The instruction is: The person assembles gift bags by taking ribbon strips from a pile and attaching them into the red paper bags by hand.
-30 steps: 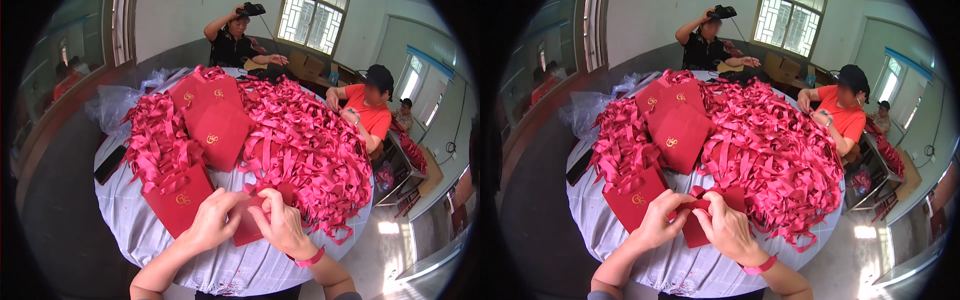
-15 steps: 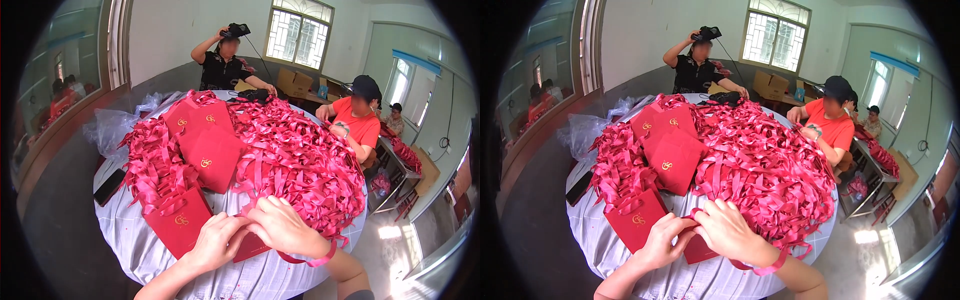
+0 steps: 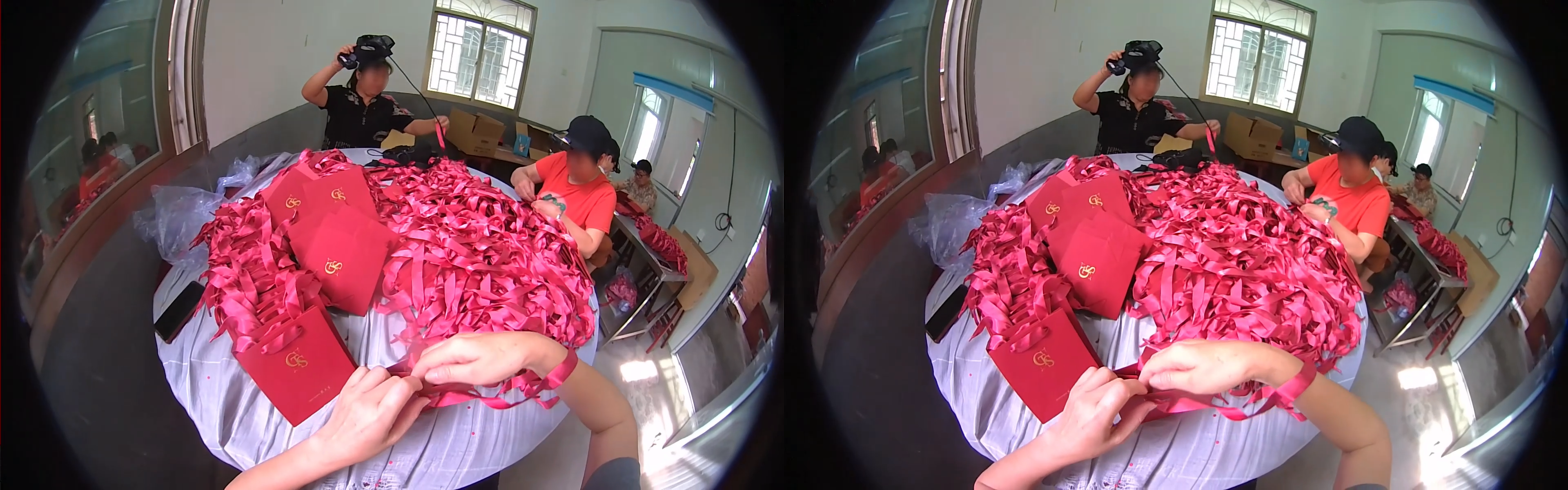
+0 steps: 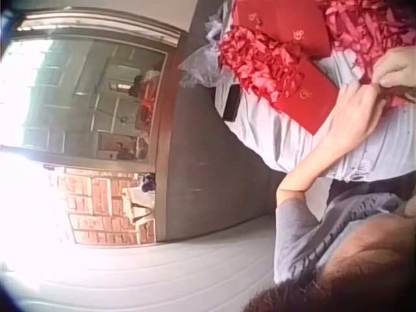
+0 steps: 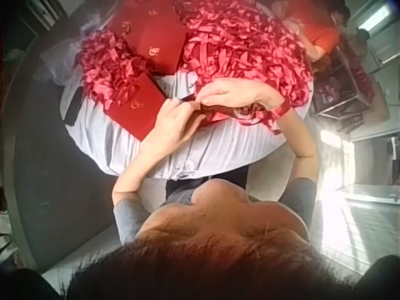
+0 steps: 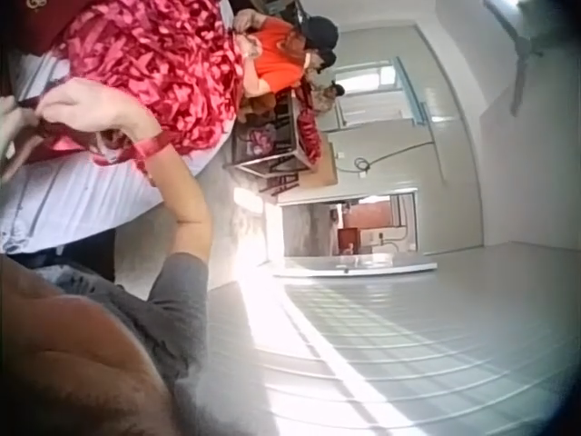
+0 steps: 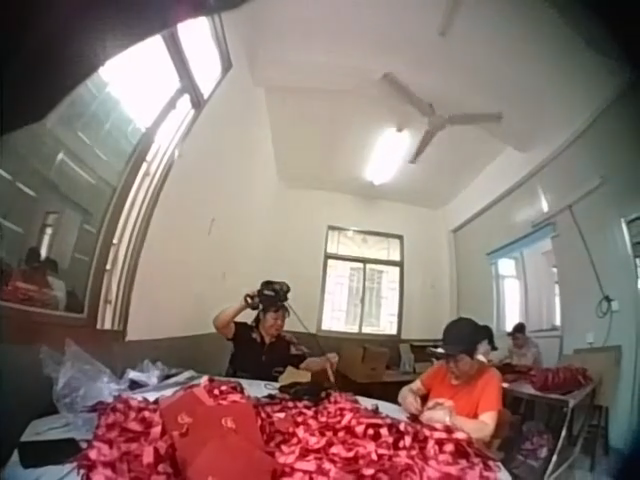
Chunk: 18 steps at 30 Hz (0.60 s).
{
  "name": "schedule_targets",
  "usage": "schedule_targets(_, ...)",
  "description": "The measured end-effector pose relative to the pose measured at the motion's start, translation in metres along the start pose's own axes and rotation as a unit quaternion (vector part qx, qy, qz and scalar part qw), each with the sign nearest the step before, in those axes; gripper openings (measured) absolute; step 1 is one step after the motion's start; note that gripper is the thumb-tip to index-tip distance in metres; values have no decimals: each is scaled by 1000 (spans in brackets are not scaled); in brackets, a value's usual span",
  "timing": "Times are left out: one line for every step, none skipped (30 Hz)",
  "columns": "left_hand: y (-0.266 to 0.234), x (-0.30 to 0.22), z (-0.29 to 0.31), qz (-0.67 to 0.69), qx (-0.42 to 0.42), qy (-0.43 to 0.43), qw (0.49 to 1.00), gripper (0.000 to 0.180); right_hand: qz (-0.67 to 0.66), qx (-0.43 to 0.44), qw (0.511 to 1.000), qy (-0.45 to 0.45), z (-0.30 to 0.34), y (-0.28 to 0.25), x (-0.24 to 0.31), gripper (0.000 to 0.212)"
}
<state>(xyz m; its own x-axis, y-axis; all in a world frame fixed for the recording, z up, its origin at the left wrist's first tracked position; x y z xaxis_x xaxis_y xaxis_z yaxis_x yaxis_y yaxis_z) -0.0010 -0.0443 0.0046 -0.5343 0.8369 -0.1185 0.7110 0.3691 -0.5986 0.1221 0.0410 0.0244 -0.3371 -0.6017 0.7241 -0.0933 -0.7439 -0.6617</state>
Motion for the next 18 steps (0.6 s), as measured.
schedule_targets(2,-1,-1,0,5,5,1000,30,-30,17,998,51,0,-3,-1,26)
schedule_targets(4,-3,-2,-23,13,6,1000,30,-62,33,992,102,0,-3,-3,25)
schedule_targets(7,-5,-2,-44,21,8,999,30,-37,5,995,88,0,-3,-2,23)
schedule_targets(8,-6,-3,-36,29,25,999,30,-42,-14,995,91,-1,-3,-3,23)
schedule_targets(8,-6,-3,-28,24,13,999,30,7,-15,997,69,-4,-2,-3,22)
schedule_targets(9,-5,-3,-16,19,3,1000,31,57,-17,997,51,-5,-2,-1,22)
schedule_targets(11,-3,-2,-18,23,0,1000,29,54,-11,996,67,-8,-2,1,21)
schedule_targets(9,-6,-2,-21,26,9,999,28,49,-14,998,40,-11,1,-4,21)
schedule_targets(7,-9,-1,-39,30,1,999,27,44,6,998,37,-15,3,-8,21)
schedule_targets(7,-12,-3,-47,29,-1,998,26,8,-5,999,54,-17,4,-14,21)
schedule_targets(4,-14,-7,-46,53,-20,997,22,4,-18,1000,23,-19,3,-15,21)
schedule_targets(1,-14,-8,-47,80,-43,995,19,-13,-41,999,-5,-22,3,-15,20)
schedule_targets(0,-15,-8,-66,82,-22,994,21,-2,-65,997,27,-22,2,-12,20)
schedule_targets(2,-15,-7,-90,84,-6,992,23,-1,-89,996,7,-25,3,-11,19)
schedule_targets(4,-15,-8,-84,86,-5,993,23,3,-119,992,28,-25,2,-11,18)
schedule_targets(4,-13,-7,-87,91,-11,992,23,-1,-129,991,39,-27,1,-12,18)
schedule_targets(5,-13,-7,-88,94,-12,992,23,-6,-126,989,72,-27,1,-15,16)
schedule_targets(8,-13,-7,-81,96,-5,992,23,-12,-122,987,102,-27,1,-18,15)
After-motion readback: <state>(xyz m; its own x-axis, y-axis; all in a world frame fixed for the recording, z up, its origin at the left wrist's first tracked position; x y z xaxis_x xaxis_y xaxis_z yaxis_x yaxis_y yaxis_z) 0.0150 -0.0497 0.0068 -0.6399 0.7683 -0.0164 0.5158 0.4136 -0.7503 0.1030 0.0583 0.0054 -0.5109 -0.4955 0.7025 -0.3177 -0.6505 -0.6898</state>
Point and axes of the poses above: each hand's wrist, its own z-axis away from the middle knuckle, its own y-axis out of the palm, x = y × z, the point moved 5 cm from there along -z, towards the middle knuckle, and after that the axes turned 9 degrees about y, right-handed, at the moved point
